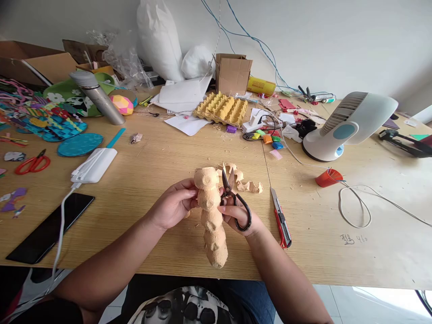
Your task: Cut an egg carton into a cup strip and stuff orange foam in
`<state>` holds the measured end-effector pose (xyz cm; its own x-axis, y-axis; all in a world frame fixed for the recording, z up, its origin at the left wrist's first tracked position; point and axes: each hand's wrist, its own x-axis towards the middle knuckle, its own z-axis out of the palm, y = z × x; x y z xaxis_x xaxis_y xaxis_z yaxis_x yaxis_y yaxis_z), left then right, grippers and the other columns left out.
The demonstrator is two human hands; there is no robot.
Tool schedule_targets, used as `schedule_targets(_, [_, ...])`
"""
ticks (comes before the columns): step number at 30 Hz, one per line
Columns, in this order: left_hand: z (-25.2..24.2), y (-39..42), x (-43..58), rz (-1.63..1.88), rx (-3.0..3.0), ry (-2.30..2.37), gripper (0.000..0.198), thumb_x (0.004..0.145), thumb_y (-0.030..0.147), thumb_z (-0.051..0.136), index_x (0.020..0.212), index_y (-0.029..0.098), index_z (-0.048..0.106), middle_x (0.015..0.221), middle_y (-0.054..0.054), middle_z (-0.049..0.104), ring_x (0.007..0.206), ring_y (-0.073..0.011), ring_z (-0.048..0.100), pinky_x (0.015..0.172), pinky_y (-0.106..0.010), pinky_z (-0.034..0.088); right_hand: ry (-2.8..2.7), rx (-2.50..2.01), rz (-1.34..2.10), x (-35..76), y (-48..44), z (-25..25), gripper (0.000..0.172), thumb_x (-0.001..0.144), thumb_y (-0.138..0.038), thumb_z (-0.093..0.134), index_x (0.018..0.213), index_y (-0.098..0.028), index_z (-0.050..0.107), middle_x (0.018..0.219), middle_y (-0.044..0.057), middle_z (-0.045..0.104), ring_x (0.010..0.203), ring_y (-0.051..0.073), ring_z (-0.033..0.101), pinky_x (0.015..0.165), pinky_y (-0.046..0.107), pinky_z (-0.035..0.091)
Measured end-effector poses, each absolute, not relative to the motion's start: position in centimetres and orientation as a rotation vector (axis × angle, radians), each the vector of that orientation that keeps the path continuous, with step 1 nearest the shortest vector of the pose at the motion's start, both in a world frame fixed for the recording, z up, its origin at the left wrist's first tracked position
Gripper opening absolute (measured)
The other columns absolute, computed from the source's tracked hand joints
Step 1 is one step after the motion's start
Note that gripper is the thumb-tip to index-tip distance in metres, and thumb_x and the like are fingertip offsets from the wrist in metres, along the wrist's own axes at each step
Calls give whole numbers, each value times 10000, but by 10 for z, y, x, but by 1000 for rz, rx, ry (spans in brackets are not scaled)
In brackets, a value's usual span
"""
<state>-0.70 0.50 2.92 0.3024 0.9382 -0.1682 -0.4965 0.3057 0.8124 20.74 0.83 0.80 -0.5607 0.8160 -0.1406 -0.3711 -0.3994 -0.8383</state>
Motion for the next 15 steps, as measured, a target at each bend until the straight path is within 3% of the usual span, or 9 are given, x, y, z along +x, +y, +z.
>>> schedule_targets(8, [25, 4, -8, 1060, 798, 706, 316, 824, 349, 845, 1082, 170, 805, 1002, -96, 794, 905, -226, 736, 785, -330, 602, -1014, -682, 2066, 207, 9, 10, 369, 744, -366, 879, 1003, -250, 643, 788, -9, 640, 683, 177, 586, 683, 320, 513])
schedule_targets(15, [22, 3, -9, 1194, 902, 719, 324, 870, 403, 852, 1128, 213, 801, 1060, -78, 796, 952, -203, 730, 805, -300, 592, -1076, -727, 2053, 213, 11, 0, 412, 762, -380, 890, 1044, -244, 622, 792, -13, 624, 699, 183, 600, 686, 325, 519])
